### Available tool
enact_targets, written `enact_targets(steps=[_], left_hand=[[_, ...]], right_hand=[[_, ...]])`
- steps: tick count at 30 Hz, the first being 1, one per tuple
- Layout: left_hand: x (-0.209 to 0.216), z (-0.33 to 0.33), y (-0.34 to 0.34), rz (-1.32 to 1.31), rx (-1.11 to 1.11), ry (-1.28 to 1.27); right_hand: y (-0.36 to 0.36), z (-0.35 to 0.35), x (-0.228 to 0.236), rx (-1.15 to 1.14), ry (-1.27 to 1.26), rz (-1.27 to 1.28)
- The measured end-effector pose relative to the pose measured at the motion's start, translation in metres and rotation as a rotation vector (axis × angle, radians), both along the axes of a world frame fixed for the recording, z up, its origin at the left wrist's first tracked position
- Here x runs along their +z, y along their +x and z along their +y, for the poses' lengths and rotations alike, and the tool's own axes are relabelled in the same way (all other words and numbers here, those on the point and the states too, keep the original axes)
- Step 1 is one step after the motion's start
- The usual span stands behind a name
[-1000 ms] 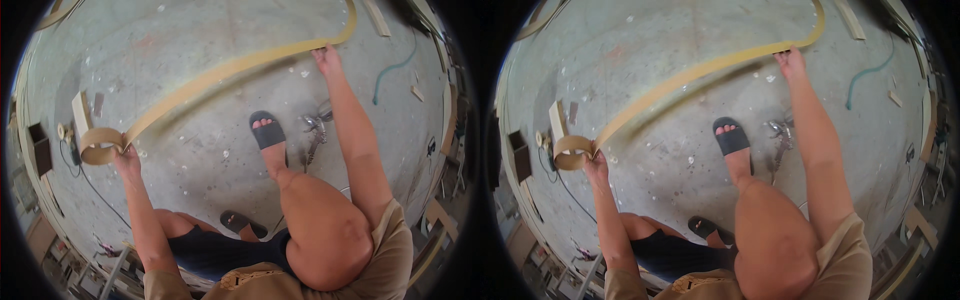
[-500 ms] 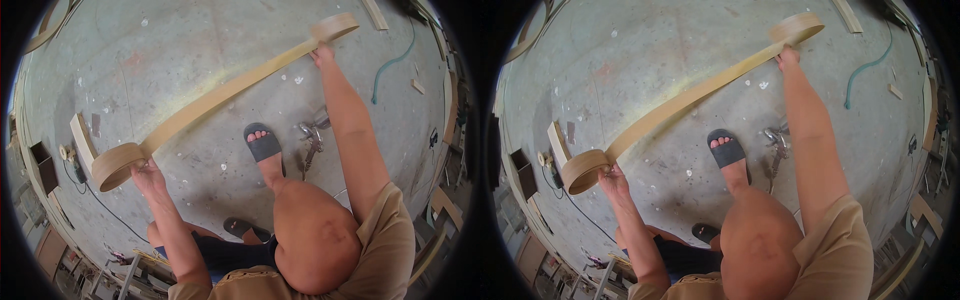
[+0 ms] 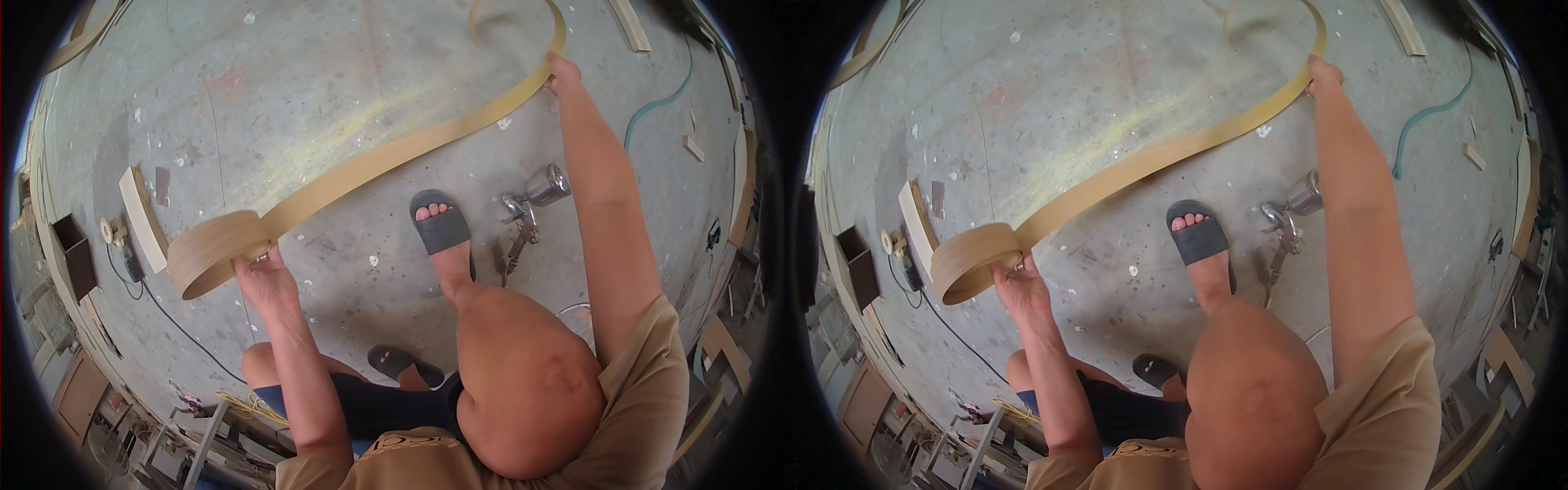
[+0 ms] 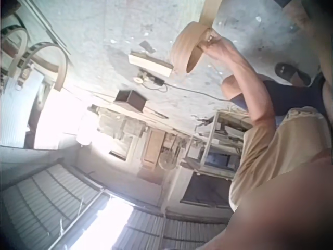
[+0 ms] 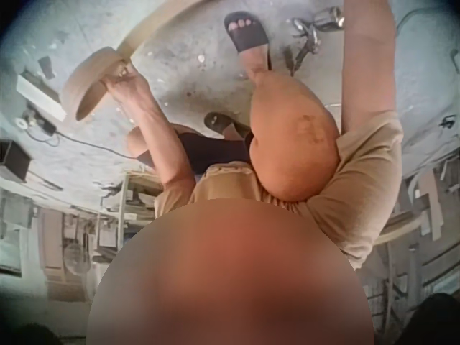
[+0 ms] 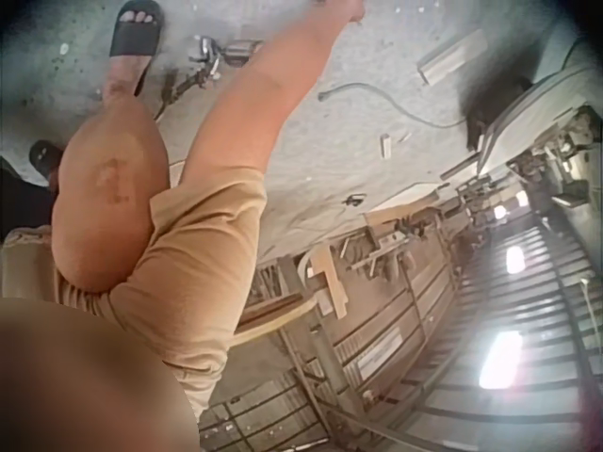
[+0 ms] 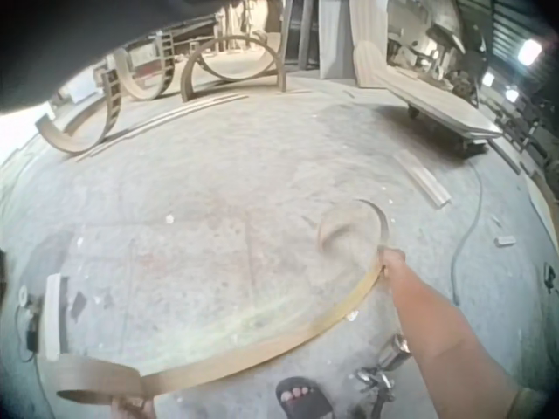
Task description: Applying adhesive or coating to a long strip of wood veneer using a pneumatic spray gun.
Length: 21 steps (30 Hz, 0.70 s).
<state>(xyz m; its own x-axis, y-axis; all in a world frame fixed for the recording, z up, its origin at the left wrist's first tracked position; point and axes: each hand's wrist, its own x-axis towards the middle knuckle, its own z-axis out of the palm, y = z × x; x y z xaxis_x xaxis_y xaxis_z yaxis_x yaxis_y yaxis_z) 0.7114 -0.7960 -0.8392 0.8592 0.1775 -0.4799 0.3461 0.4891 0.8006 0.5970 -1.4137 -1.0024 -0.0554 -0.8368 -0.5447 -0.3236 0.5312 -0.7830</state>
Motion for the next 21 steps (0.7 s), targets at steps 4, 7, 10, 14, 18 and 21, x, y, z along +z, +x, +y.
enact_targets(steps=[4,7,10,14,18,21], left_hand=[[-0.013,-0.027,-0.003,0.021,0.018,-0.033],[-0.021,-0.013,0.009,0.001,0.021,-0.024],[-0.029,-0.017,0.018,-0.031,0.002,-0.058],[-0.034,-0.021,0.033,-0.028,0.007,-0.066],[-0.046,-0.044,0.031,-0.014,0.014,-0.076],[-0.053,-0.021,0.034,-0.048,0.031,-0.049]], right_hand=[[-0.019,-0.029,0.024,0.006,-0.144,-0.207],[0.01,-0.003,0.027,0.113,-0.186,-0.328],[0.033,-0.015,0.054,0.252,-0.328,-0.262],[0.063,0.015,0.078,0.478,-0.745,0.517],[0.051,0.039,0.077,0.614,-1.069,0.528],[0.051,0.16,0.084,0.648,-1.355,0.286]])
